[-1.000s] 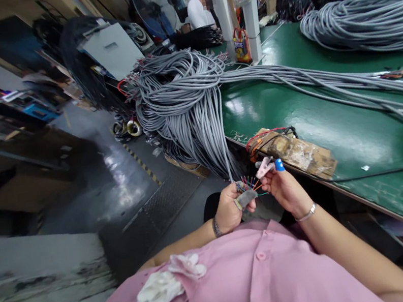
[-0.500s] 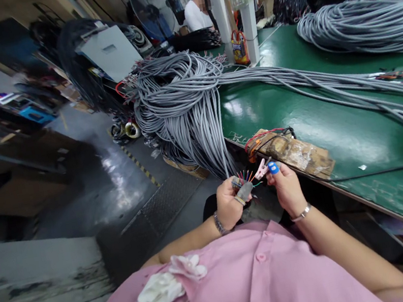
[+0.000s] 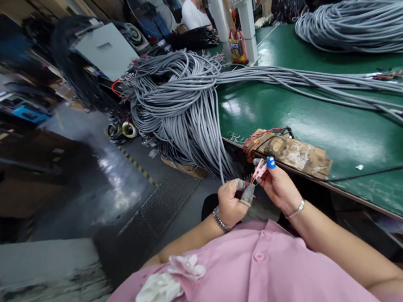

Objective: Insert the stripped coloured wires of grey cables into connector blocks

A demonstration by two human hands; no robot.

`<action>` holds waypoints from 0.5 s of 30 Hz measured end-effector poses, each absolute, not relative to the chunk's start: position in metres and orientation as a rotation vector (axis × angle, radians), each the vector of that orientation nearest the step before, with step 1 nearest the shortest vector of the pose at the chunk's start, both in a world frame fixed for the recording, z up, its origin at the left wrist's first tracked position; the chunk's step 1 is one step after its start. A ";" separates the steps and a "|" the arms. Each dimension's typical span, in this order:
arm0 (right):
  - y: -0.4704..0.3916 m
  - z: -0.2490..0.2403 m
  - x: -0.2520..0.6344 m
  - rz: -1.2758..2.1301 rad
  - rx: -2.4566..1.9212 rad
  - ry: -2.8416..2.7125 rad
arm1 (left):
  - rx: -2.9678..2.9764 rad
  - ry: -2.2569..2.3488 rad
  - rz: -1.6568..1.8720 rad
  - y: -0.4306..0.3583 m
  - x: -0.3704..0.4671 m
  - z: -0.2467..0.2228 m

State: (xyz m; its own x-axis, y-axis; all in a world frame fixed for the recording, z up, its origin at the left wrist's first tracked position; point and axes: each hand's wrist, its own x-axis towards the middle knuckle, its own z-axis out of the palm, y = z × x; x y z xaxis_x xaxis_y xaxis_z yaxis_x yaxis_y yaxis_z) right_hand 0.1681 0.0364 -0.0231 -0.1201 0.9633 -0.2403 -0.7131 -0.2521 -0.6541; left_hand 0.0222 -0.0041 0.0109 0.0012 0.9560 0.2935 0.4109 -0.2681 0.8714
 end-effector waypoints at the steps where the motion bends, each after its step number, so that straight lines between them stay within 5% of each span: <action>1: 0.036 -0.023 0.169 1.710 -0.737 -0.450 | 1.750 1.413 1.236 -0.004 0.022 0.010; 15: 0.031 -0.010 0.178 1.830 -0.693 -0.520 | 1.865 1.459 1.407 -0.005 0.008 0.029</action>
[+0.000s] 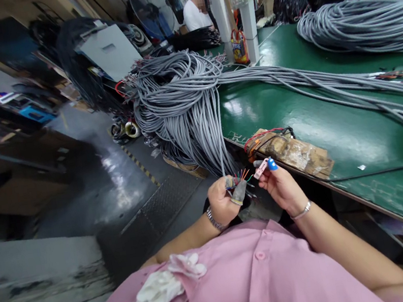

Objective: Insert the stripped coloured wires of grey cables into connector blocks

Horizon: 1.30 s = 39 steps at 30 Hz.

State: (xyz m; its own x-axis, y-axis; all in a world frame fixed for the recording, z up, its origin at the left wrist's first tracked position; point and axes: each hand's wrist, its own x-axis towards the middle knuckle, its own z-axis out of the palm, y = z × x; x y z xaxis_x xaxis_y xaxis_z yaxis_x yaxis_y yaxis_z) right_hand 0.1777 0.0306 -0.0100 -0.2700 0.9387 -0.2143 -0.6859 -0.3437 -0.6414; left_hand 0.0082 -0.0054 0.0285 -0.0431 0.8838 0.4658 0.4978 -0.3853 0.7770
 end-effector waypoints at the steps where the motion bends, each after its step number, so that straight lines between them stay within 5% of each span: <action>1: 0.030 -0.009 0.177 1.815 -0.698 -0.522 | 1.938 1.458 1.427 -0.003 0.009 0.028; 10: 0.029 -0.004 0.182 1.783 -0.887 -0.635 | 2.357 1.371 1.657 0.015 0.015 0.018; 30: 0.028 -0.023 0.186 1.962 -0.662 -0.541 | 2.192 1.405 1.463 -0.001 0.009 0.004; 36: 0.028 -0.029 0.200 1.925 -0.729 -0.614 | 2.048 1.457 1.239 -0.009 -0.009 -0.024; 39: 0.024 -0.036 0.209 1.872 -0.869 -0.745 | 2.298 1.327 0.837 -0.005 -0.019 -0.054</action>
State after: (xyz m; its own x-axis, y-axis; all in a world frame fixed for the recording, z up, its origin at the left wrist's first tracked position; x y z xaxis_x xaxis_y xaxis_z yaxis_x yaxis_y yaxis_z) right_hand 0.2091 0.0243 -0.0365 -0.3355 0.9054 -0.2601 -0.4796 -0.4018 -0.7801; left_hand -0.0188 -0.0053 -0.0539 0.3844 0.8684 0.3133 0.6571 -0.4958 0.5679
